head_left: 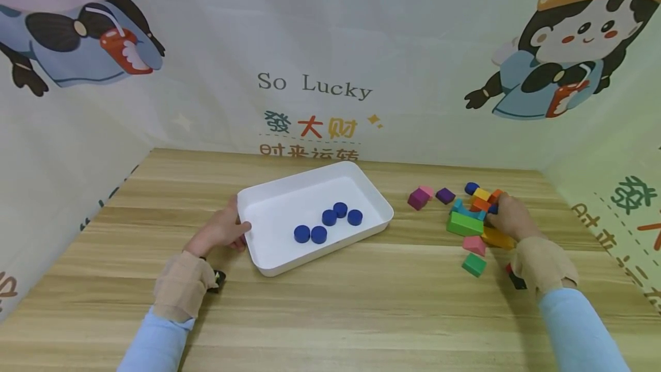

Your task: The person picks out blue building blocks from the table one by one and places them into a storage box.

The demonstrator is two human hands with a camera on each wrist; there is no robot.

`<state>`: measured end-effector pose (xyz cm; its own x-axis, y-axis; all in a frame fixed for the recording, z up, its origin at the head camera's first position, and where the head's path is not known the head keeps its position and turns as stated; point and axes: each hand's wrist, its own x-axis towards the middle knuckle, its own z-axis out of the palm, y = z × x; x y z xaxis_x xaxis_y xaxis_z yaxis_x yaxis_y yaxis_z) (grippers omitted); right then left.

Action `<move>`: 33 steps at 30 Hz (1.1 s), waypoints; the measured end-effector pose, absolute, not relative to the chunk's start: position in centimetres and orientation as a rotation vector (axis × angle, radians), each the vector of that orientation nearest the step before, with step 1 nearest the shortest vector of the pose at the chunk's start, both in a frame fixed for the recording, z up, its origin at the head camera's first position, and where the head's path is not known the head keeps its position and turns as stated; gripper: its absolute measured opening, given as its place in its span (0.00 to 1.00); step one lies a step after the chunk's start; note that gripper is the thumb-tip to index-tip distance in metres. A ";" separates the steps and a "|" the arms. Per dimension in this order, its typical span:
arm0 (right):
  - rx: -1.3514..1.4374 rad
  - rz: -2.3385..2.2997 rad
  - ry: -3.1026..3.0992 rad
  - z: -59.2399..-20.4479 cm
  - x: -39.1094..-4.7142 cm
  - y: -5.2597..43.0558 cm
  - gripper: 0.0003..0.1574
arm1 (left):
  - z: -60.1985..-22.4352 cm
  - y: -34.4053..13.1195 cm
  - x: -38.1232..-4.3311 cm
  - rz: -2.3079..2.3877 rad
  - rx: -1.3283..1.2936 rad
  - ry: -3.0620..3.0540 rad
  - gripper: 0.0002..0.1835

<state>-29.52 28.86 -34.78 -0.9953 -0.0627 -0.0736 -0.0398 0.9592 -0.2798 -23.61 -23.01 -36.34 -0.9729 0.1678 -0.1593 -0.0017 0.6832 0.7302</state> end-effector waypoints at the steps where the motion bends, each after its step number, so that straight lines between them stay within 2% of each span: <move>1: -0.098 -0.426 3.054 -34.7 -29.5 28.8 0.22 | -36.3 -23.0 -23.6 1.161 0.139 2.682 0.27; 14: -0.379 -0.413 3.206 -33.5 -29.1 25.7 0.25 | -36.2 -23.1 -23.6 1.134 0.155 2.688 0.29; 23: -0.541 -0.449 3.254 -33.2 -29.3 22.7 0.22 | -36.3 -23.2 -23.7 1.140 0.159 2.685 0.30; 33: -0.613 -0.541 3.156 -32.6 -29.3 19.3 0.24 | -36.3 -23.2 -23.7 1.138 0.165 2.692 0.29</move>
